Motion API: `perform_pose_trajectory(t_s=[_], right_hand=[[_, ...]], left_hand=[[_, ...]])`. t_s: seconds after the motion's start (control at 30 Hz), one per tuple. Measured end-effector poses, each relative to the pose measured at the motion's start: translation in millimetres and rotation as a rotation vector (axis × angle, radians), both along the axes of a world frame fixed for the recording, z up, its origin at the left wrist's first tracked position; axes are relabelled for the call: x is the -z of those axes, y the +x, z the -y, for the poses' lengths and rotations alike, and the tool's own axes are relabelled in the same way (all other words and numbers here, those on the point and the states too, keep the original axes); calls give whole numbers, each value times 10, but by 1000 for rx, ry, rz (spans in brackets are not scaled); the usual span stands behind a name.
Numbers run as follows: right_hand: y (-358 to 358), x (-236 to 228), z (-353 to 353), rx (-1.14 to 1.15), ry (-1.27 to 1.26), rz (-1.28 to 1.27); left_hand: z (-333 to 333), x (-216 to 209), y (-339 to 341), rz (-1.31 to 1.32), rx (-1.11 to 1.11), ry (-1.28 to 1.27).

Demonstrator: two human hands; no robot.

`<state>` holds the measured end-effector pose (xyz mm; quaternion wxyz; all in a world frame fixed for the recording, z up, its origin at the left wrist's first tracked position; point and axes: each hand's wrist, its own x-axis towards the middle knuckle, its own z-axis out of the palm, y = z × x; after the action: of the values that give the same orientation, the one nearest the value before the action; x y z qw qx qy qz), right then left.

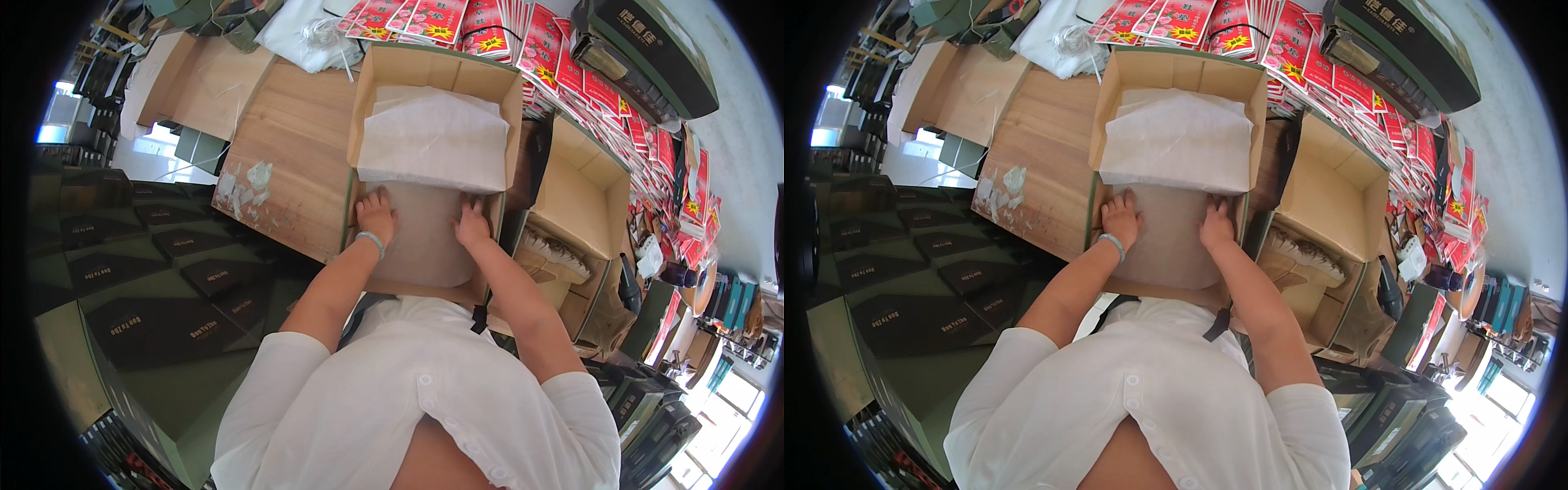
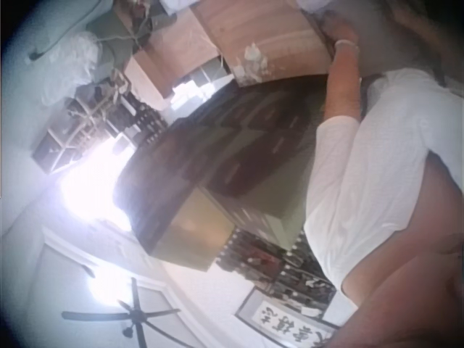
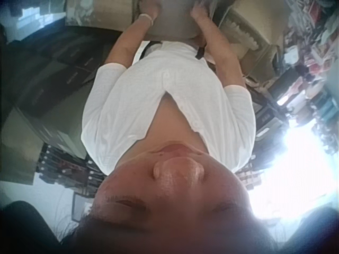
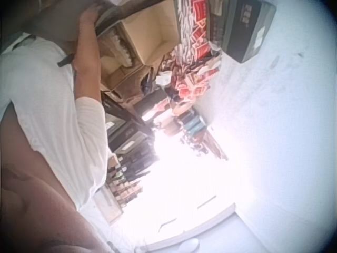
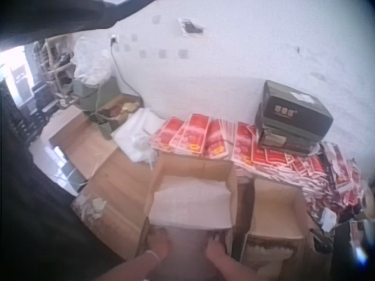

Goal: The person places a wrapped item into a cardboard box, covers it with tissue paper, and closes the box. They then use a handheld heat gun to apply heat to a label on the box and press it down before moving the box to a shelf.

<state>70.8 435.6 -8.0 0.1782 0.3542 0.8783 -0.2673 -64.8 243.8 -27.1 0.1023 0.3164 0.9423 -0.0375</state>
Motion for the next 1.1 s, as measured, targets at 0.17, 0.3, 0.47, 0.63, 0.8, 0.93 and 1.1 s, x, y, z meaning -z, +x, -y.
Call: perform_pose_trajectory(t_s=[0.17,0.3,0.47,0.63,0.8,0.93,1.1], right_hand=[[-109,51,-12,2,-14,104],[-64,8,-14,-107,-23,170],[-40,25,167,-281,191,373],[22,-116,191,-206,142,262],[522,-984,346,110,-59,-496],[1485,-1109,-190,430,551,-674],[2619,-487,-562,829,-43,-133]], left_hand=[[-12,22,-84,4,148,-110],[51,-65,-130,27,156,-183],[-6,-234,-204,113,197,-428],[-74,-284,-215,140,187,-472],[6,-501,-131,170,23,-72],[103,-793,198,102,-136,325],[212,-892,336,22,-167,518]])
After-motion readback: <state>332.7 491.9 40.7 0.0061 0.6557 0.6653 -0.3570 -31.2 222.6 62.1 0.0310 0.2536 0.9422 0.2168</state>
